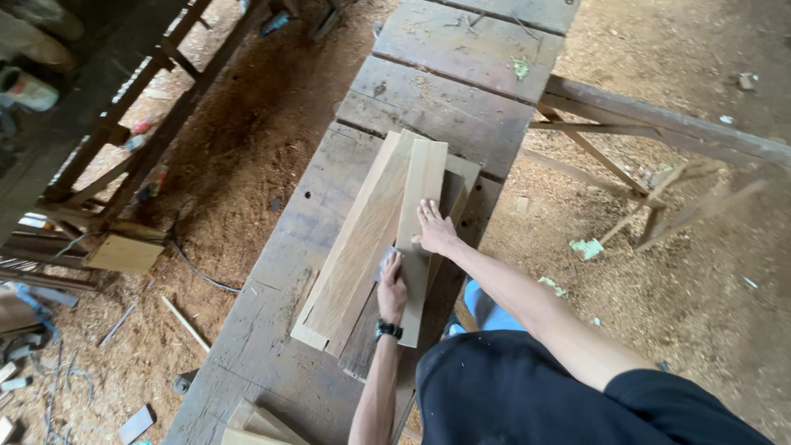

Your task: The person sands wooden planks by hand using sandpaper.

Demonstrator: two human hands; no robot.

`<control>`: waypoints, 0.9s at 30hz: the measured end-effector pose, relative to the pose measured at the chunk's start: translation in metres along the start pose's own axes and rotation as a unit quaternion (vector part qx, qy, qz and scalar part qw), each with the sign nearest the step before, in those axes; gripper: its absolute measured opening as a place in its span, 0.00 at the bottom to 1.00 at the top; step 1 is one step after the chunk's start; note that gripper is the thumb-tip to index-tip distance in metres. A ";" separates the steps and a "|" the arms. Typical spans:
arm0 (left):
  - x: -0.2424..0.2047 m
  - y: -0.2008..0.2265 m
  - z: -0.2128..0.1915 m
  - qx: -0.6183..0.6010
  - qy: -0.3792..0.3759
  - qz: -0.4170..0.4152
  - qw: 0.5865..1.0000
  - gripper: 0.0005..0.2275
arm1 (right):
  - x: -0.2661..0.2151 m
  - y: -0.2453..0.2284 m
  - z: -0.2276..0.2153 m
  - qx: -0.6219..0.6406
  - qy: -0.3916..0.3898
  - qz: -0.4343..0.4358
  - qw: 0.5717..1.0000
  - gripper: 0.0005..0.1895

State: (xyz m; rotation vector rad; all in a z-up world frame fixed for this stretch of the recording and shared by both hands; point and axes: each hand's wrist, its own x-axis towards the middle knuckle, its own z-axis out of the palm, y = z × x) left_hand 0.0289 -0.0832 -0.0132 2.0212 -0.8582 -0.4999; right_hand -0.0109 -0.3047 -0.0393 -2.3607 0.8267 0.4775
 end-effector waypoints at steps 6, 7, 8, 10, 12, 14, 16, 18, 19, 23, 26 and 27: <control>-0.060 0.022 -0.036 0.034 -0.055 -0.027 0.998 0.22 | 0.002 -0.002 0.000 0.006 -0.008 0.001 1.000 0.53; -0.067 0.023 -0.037 0.036 -0.056 -0.019 0.998 0.20 | 0.002 0.001 0.001 0.007 -0.003 0.000 1.000 0.53; -0.070 0.021 -0.038 0.038 -0.054 -0.013 0.998 0.19 | 0.002 0.002 0.004 0.007 0.000 -0.004 1.000 0.53; -0.067 0.016 -0.032 0.050 -0.050 0.005 0.997 0.23 | 0.004 0.003 0.005 0.007 0.003 -0.006 1.000 0.53; -0.050 0.008 -0.024 0.057 -0.038 0.017 0.998 0.27 | 0.007 0.002 0.003 0.007 0.001 -0.002 1.000 0.54; -0.029 -0.002 -0.016 0.059 -0.025 0.021 0.998 0.29 | 0.009 0.001 0.004 0.011 0.001 -0.002 1.000 0.54; -0.003 -0.012 -0.006 0.028 -0.023 0.017 0.999 0.31 | 0.008 0.000 0.009 0.008 0.004 -0.002 1.000 0.53; 0.021 -0.018 0.004 0.012 -0.028 0.025 0.999 0.32 | 0.009 0.003 0.009 -0.005 0.014 -0.005 1.000 0.52; 0.030 -0.019 0.007 0.013 -0.033 0.035 0.999 0.32 | 0.008 0.003 0.010 -0.002 0.012 -0.004 1.000 0.52; 0.043 -0.014 0.008 -0.008 -0.054 0.029 0.998 0.30 | 0.008 0.007 0.003 0.000 0.014 -0.002 1.000 0.52; 0.017 -0.014 -0.009 0.006 -0.064 0.063 0.996 0.31 | 0.007 0.001 0.006 0.006 0.012 -0.001 1.000 0.52; 0.005 -0.014 -0.015 0.010 -0.070 0.043 0.997 0.31 | 0.005 -0.001 0.008 0.007 0.010 0.001 1.000 0.52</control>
